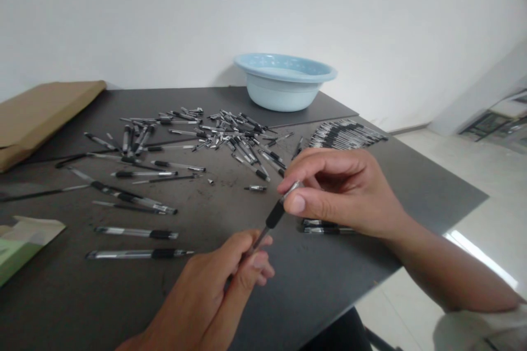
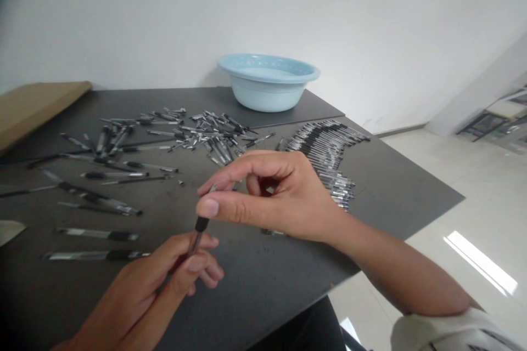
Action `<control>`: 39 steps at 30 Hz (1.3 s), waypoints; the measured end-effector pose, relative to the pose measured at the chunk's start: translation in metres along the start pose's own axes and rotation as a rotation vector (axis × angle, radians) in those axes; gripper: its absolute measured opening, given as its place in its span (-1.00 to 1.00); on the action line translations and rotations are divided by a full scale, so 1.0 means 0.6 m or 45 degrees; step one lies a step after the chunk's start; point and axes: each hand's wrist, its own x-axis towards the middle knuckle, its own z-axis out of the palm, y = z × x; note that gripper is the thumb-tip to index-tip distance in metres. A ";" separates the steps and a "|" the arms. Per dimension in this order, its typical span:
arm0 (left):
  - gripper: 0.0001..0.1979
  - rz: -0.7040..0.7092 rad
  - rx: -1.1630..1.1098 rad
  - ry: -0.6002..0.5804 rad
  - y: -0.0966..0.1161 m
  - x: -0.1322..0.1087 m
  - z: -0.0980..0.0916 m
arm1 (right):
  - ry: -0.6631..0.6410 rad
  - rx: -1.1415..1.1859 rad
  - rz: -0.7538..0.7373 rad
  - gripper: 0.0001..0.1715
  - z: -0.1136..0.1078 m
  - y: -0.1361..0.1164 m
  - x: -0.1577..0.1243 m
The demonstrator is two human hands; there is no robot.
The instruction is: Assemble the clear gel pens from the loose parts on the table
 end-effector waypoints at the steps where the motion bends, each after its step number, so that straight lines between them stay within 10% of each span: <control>1: -0.79 -0.015 0.004 -0.006 0.002 0.001 0.000 | 0.006 0.045 0.024 -0.82 0.004 0.004 0.000; 9: -0.75 -0.096 -0.066 -0.034 0.010 0.009 -0.002 | -0.175 0.196 -0.099 -0.43 0.019 0.031 0.002; 19: -0.73 -0.173 -0.335 -0.136 0.009 0.010 0.008 | -0.125 0.322 0.064 -0.83 0.039 0.031 -0.001; 24: -0.73 -0.192 -0.379 -0.150 0.004 0.010 0.011 | -0.115 0.484 0.025 -0.50 0.039 0.051 -0.002; 29: -0.72 -0.226 -0.445 -0.188 0.003 0.009 0.012 | -0.250 0.561 0.135 -0.63 0.039 0.031 -0.007; 39: -0.72 -0.220 -0.343 -0.197 0.009 0.012 0.010 | 0.000 0.518 0.138 -0.82 0.045 0.044 0.001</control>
